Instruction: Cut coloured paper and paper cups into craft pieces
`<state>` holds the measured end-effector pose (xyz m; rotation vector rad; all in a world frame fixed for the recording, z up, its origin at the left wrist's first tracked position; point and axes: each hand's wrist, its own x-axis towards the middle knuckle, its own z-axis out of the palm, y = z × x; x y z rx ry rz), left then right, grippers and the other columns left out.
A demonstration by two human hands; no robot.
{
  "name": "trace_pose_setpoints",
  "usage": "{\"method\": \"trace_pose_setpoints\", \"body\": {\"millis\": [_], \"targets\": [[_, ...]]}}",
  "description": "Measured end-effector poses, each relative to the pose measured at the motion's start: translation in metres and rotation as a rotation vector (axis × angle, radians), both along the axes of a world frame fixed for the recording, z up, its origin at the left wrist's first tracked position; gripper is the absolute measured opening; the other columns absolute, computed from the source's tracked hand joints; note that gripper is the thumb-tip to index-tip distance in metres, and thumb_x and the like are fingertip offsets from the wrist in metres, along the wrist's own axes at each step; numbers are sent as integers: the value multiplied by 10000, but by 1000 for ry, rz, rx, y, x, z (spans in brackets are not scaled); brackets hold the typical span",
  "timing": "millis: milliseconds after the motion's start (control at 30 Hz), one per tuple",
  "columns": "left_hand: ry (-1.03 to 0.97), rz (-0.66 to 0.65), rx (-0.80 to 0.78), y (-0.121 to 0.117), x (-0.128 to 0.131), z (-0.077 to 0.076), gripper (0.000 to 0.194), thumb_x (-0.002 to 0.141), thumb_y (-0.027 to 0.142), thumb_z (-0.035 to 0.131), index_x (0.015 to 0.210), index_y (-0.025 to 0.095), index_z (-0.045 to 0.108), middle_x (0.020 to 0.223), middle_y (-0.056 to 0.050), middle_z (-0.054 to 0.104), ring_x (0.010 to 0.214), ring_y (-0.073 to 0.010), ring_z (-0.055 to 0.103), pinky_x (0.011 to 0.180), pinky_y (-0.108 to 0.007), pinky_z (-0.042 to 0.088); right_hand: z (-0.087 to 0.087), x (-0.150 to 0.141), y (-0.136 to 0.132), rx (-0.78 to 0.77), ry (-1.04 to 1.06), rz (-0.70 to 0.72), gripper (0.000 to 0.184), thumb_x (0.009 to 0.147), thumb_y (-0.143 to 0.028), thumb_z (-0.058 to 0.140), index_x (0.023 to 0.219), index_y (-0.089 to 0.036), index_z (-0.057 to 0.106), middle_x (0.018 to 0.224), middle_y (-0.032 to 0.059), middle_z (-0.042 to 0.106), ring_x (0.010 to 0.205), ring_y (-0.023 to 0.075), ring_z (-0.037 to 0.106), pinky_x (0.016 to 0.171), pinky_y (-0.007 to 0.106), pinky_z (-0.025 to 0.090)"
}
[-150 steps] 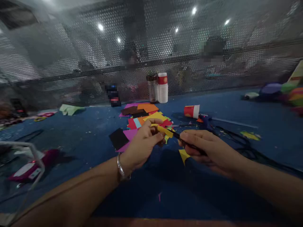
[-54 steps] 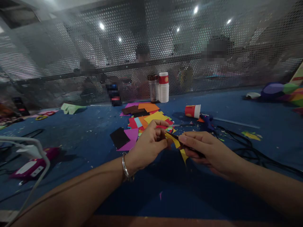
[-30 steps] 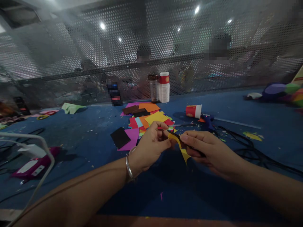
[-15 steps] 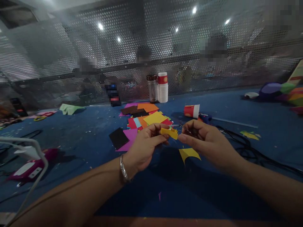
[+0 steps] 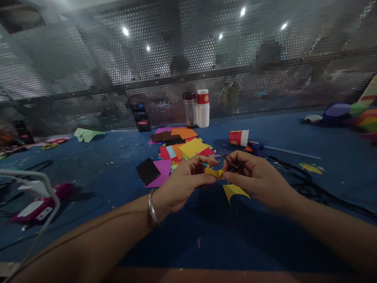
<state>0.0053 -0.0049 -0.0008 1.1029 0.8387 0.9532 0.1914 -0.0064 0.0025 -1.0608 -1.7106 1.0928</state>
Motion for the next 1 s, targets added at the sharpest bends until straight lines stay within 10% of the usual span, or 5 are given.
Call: {"method": "trace_pose_setpoints", "body": {"millis": [300,1000], "targets": [[327,-173,147,10,-10,1,99,670,116,734,760,144,703,688,6,639,650,-103,549,683,-260,414,0,-1,-1,18,-141,74,176,756,-325,676,806,-214,548,707,-33,507,582,108,442,528,239,368],[-73,3,9,3,1,-3,185,624,102,821,673,142,647,646,29,625,606,-78,592,657,-216,477,3,-2,-5,95,-43,-19,186,755,-305,690,811,-204,544,749,-18,527,614,115,463,560,257,404]]}}
